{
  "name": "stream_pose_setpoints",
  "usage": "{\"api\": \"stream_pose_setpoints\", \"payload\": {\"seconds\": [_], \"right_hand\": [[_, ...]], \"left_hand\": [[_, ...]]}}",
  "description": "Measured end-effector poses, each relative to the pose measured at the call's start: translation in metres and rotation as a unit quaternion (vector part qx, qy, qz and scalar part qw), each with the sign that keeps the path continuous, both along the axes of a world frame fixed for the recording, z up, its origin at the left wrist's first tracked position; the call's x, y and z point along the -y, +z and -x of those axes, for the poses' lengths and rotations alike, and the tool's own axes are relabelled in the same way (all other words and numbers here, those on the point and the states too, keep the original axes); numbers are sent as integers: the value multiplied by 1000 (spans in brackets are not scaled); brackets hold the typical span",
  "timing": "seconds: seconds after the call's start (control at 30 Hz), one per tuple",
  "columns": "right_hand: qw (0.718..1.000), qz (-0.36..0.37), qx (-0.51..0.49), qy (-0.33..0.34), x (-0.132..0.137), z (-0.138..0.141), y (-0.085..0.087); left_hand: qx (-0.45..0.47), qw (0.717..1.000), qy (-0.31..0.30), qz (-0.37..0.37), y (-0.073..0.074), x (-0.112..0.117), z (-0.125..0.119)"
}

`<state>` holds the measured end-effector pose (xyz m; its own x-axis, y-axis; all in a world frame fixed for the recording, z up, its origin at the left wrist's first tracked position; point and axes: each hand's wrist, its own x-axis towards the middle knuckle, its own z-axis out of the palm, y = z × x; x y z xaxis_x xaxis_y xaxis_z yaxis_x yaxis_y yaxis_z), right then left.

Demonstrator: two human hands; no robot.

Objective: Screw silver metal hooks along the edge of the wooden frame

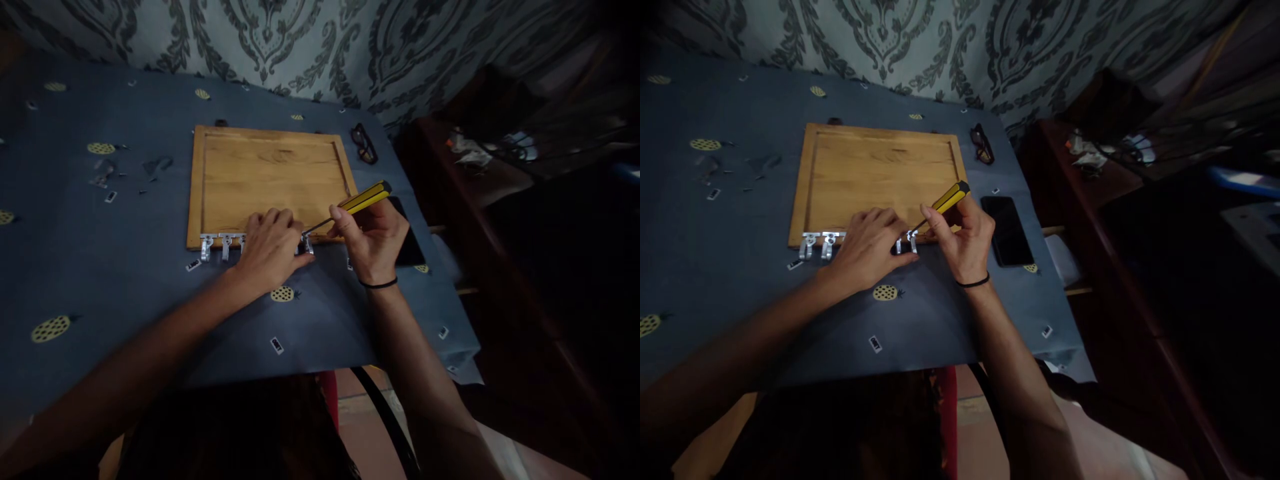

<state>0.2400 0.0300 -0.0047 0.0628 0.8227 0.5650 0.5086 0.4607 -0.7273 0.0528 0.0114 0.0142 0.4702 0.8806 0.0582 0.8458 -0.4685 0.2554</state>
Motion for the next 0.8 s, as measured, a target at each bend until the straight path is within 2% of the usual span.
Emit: {"api": "stream_pose_setpoints", "payload": {"seconds": [0.17, 0.33, 0.47, 0.63, 0.8], "right_hand": [[999, -12, 5, -42, 2, 3, -6], [998, -19, -1, -55, 2, 7, -9], [997, -32, -27, -61, 6, 10, -4], [991, -62, -54, -108, 10, 11, 4], [995, -42, -15, -92, 8, 5, -3]], "left_hand": [[0, 1000, 0, 1, -1, 0, 0], [-1, 1000, 2, 0, 0, -1, 0], [4, 1000, 1, -7, -2, -1, 0], [8, 1000, 1, -5, -3, 0, 0], [11, 1000, 5, -3, -2, 0, 0]]}}
